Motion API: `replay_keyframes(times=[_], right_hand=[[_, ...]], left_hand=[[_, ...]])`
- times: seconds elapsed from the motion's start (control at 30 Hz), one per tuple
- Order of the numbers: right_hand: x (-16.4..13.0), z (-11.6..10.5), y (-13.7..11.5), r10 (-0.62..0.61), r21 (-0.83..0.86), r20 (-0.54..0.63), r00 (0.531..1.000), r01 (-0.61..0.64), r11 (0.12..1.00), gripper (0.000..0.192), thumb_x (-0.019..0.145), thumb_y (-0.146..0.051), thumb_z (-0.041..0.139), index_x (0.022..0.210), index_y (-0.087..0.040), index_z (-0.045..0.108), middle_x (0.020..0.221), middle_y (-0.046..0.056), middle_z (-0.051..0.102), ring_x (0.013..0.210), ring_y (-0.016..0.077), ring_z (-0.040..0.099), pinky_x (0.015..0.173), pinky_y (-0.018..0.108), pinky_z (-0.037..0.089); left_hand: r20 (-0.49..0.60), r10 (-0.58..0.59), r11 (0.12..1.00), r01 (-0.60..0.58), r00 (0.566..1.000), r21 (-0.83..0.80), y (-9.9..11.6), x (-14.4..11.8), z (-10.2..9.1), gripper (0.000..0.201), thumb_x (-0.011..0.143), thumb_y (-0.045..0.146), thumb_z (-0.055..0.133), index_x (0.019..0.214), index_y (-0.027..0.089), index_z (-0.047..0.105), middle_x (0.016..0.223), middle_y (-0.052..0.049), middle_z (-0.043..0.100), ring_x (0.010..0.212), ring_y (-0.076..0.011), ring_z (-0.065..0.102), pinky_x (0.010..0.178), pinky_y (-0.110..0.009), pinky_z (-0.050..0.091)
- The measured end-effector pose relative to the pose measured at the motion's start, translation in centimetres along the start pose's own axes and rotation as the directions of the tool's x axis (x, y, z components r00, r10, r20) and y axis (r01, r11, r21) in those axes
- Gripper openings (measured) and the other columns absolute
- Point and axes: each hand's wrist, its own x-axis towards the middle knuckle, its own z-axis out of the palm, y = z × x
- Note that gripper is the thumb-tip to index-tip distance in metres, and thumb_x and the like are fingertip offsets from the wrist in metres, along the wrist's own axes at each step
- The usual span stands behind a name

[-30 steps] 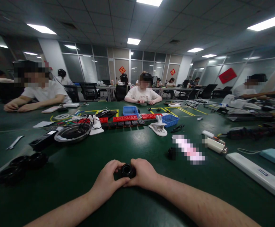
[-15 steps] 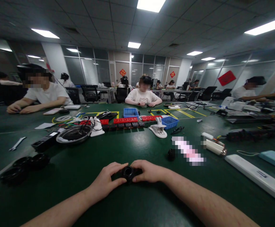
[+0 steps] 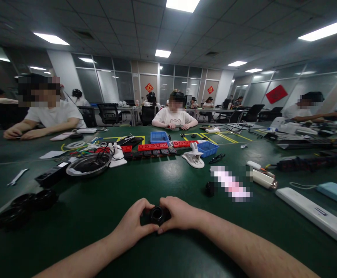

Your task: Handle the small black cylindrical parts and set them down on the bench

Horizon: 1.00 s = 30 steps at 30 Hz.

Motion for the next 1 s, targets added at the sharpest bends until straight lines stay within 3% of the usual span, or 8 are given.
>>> replay_keyframes(times=[0.17,0.27,0.37,0.5,0.6,0.73,0.87,1.0], right_hand=[[0.5,1.2,-1.3,0.111,-0.244,-0.144,0.983,-0.143,0.959,0.059,0.056,-0.07,0.051,0.077,-0.015,0.054,0.072,0.005,0.056,0.063,0.018,0.051,0.054,0.027,0.036],[0.5,1.6,-1.7,0.083,-0.301,-0.214,0.973,-0.147,0.942,0.062,0.058,-0.072,0.046,0.077,-0.014,0.055,0.073,0.008,0.057,0.068,0.0222,0.052,0.063,0.033,0.038],[0.1,1.2,-1.3,-0.001,-0.215,-0.211,0.977,-0.045,0.976,0.061,0.057,-0.069,0.051,0.086,-0.014,0.055,0.081,0.007,0.056,0.075,0.0223,0.051,0.068,0.034,0.039],[-0.1,0.0,0.1,-0.141,0.026,-0.065,0.988,0.143,0.989,0.048,0.064,-0.049,0.062,0.098,-0.018,0.054,0.091,0.004,0.053,0.082,0.0181,0.049,0.072,0.028,0.04],[0.0,-0.7,0.8,-0.207,0.127,0.022,0.978,0.202,0.971,0.033,0.066,-0.031,0.066,0.094,-0.016,0.056,0.091,0.003,0.053,0.084,0.0159,0.049,0.073,0.025,0.039],[0.1,-0.7,1.1,-0.168,0.159,0.028,0.985,0.161,0.974,0.025,0.065,-0.022,0.067,0.087,-0.015,0.058,0.082,0.0,0.053,0.078,0.0138,0.049,0.068,0.022,0.038],[0.1,-0.1,1.0,-0.082,0.149,-0.02,0.996,0.084,0.985,0.032,0.059,-0.029,0.071,0.083,-0.016,0.056,0.077,-0.002,0.052,0.072,0.0126,0.047,0.06,0.02,0.036],[0.3,0.6,0.6,-0.001,0.062,-0.087,0.996,0.007,0.998,0.039,0.052,-0.042,0.073,0.073,-0.016,0.052,0.07,-0.003,0.05,0.064,0.0117,0.045,0.052,0.019,0.03]], left_hand=[[-0.081,-0.032,1.0,0.032,0.996,-0.002,-0.7,0.3,0.6,0.023,0.063,0.023,0.064,0.081,0.018,0.051,0.081,-0.001,0.053,0.076,-0.0185,0.05,0.065,-0.028,0.04],[-0.104,-0.015,0.999,0.012,0.994,-0.035,-1.1,0.4,0.7,0.033,0.065,0.024,0.063,0.095,0.019,0.05,0.09,-0.003,0.053,0.08,-0.0188,0.051,0.07,-0.03,0.041],[-0.075,0.033,0.999,-0.035,0.997,-0.031,-1.3,0.4,0.4,0.037,0.067,0.026,0.062,0.102,0.021,0.051,0.093,-0.003,0.053,0.082,-0.0189,0.051,0.071,-0.03,0.042],[0.006,0.12,0.993,-0.12,0.993,-0.007,-1.3,0.2,-0.3,0.034,0.073,0.029,0.058,0.106,0.026,0.052,0.089,-0.002,0.053,0.083,-0.019,0.051,0.071,-0.029,0.042],[0.038,0.139,0.99,-0.137,0.99,-0.033,-1.2,0.1,-0.6,0.037,0.074,0.026,0.057,0.11,0.027,0.05,0.096,-0.002,0.053,0.089,-0.019,0.05,0.076,-0.03,0.041],[0.065,0.116,0.993,-0.114,0.991,-0.042,-1.1,0.1,-0.7,0.037,0.074,0.025,0.057,0.11,0.026,0.05,0.098,-0.002,0.053,0.09,-0.019,0.05,0.075,-0.029,0.04],[0.056,0.115,0.993,-0.114,0.992,-0.022,-1.1,0.1,-0.4,0.035,0.07,0.023,0.061,0.104,0.025,0.053,0.092,-0.002,0.054,0.086,-0.0185,0.051,0.072,-0.028,0.04],[-0.021,0.081,0.997,-0.081,0.996,-0.002,-1.0,0.1,-0.1,0.031,0.066,0.022,0.064,0.096,0.022,0.055,0.086,-0.001,0.054,0.082,-0.0183,0.051,0.071,-0.028,0.04]])
